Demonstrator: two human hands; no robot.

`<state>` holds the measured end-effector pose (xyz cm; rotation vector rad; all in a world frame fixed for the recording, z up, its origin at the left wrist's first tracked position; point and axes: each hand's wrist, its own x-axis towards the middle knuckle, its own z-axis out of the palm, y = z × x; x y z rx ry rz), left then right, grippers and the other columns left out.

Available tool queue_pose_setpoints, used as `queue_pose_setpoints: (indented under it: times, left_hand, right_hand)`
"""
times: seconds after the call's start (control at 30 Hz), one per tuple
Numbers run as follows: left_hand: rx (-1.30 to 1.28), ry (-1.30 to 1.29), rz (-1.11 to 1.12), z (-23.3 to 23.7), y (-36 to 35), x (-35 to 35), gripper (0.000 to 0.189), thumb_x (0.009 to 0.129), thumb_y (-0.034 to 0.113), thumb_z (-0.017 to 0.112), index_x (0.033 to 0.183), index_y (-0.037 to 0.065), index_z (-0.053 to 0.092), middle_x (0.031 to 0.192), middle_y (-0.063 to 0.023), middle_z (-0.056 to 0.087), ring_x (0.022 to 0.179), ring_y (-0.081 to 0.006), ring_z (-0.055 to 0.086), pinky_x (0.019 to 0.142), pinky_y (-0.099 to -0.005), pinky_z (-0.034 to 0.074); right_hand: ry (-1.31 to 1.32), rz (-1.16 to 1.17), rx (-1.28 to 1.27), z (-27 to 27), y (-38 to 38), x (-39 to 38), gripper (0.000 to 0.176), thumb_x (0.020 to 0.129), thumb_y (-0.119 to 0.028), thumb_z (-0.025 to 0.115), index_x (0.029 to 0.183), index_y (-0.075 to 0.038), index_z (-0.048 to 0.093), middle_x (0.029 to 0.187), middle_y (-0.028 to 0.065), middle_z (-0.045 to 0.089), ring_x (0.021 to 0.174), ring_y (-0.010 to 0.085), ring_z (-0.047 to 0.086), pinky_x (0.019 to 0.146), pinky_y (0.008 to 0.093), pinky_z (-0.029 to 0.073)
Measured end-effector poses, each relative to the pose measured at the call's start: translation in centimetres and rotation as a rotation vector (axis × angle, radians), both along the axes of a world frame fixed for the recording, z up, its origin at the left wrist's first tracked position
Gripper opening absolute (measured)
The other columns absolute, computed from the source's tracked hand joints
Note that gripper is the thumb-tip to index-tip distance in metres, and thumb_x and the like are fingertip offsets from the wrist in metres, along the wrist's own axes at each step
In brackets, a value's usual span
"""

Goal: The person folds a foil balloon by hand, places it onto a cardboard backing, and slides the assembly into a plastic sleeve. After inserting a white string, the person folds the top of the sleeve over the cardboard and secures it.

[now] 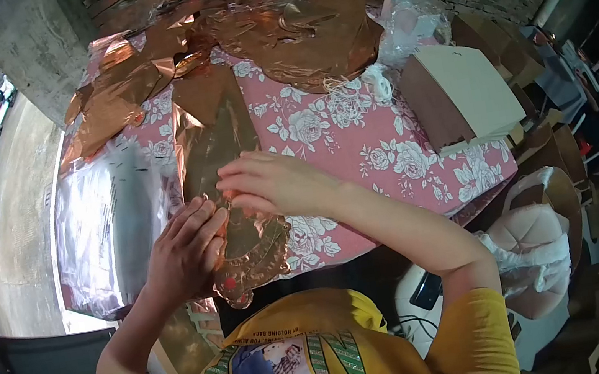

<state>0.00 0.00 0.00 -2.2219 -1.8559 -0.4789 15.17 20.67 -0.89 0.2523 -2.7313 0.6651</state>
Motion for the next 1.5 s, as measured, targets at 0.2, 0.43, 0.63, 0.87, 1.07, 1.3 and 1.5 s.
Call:
queue_pose_setpoints:
  times: [0.2, 0.43, 0.63, 0.87, 1.07, 1.3, 1.5]
  left_hand:
    - [0.008, -0.085, 0.016, 0.1, -0.1, 0.0, 0.043, 0.081, 0.013, 0.063, 0.124, 0.009, 0.057, 0.122, -0.0091, 0.057, 0.119, -0.0285, 0.053, 0.101, -0.0381, 0.044]
    - [0.007, -0.129, -0.072, 1.5, 0.1, 1.1, 0.016, 0.079, 0.008, 0.057, 0.093, 0.001, 0.061, 0.125, -0.0102, 0.058, 0.121, -0.0339, 0.051, 0.103, -0.0446, 0.043]
    - [0.085, -0.137, -0.085, 1.6, 0.3, 1.3, 0.009, 0.077, 0.007, 0.058, 0.079, 0.000, 0.053, 0.120, -0.0137, 0.059, 0.115, -0.0350, 0.055, 0.102, -0.0476, 0.044]
    - [0.008, -0.209, 0.055, 0.3, 0.0, 0.7, 0.027, 0.081, 0.008, 0.058, 0.107, 0.002, 0.064, 0.120, -0.0150, 0.060, 0.118, -0.0354, 0.055, 0.100, -0.0426, 0.046]
    - [-0.024, -0.194, 0.070, 0.7, 0.0, 0.9, 0.035, 0.083, 0.007, 0.058, 0.117, 0.005, 0.062, 0.120, -0.0144, 0.061, 0.118, -0.0353, 0.055, 0.098, -0.0420, 0.046]
    - [0.039, -0.132, -0.025, 0.0, -0.1, -0.1, 0.041, 0.077, 0.010, 0.064, 0.118, 0.008, 0.062, 0.120, -0.0083, 0.058, 0.116, -0.0306, 0.055, 0.097, -0.0403, 0.047]
    - [0.139, -0.092, -0.059, -1.2, -0.1, -0.1, 0.043, 0.075, 0.008, 0.066, 0.118, 0.005, 0.060, 0.125, -0.0086, 0.055, 0.118, -0.0312, 0.054, 0.098, -0.0399, 0.047]
  right_hand:
    - [0.083, -0.246, -0.040, -0.7, 1.7, -0.3, 0.044, 0.092, -0.027, 0.060, 0.129, -0.005, 0.053, 0.138, 0.0145, 0.048, 0.132, 0.0310, 0.041, 0.109, 0.0405, 0.035]
    - [0.114, -0.963, 0.395, 8.5, 2.5, 10.0, 0.065, 0.077, -0.019, 0.072, 0.133, 0.000, 0.045, 0.130, 0.0225, 0.048, 0.124, 0.0404, 0.044, 0.105, 0.0463, 0.037]
    - [-0.065, -1.471, 0.513, 5.4, 4.9, 22.2, 0.071, 0.086, -0.036, 0.064, 0.138, 0.004, 0.037, 0.139, 0.0261, 0.043, 0.132, 0.0427, 0.038, 0.109, 0.0498, 0.031]
    - [-0.075, -1.246, 0.558, 7.8, 2.3, 24.7, 0.052, 0.084, -0.018, 0.065, 0.132, -0.005, 0.049, 0.134, 0.0121, 0.053, 0.125, 0.0297, 0.048, 0.102, 0.0429, 0.041]
    - [0.037, -1.093, 0.646, 8.8, 1.0, 25.5, 0.036, 0.076, -0.009, 0.064, 0.112, -0.005, 0.063, 0.111, 0.0082, 0.064, 0.104, 0.0251, 0.060, 0.087, 0.0358, 0.048]
    - [0.236, -1.081, 0.937, 10.8, 0.2, 21.1, 0.022, 0.072, -0.007, 0.062, 0.093, -0.005, 0.064, 0.092, 0.0061, 0.066, 0.081, 0.0233, 0.060, 0.073, 0.0365, 0.046]
    - [0.150, -1.030, 0.832, 9.2, 4.0, 21.3, 0.016, 0.071, -0.006, 0.064, 0.087, -0.007, 0.061, 0.080, 0.0063, 0.058, 0.081, 0.0254, 0.057, 0.072, 0.0348, 0.046]
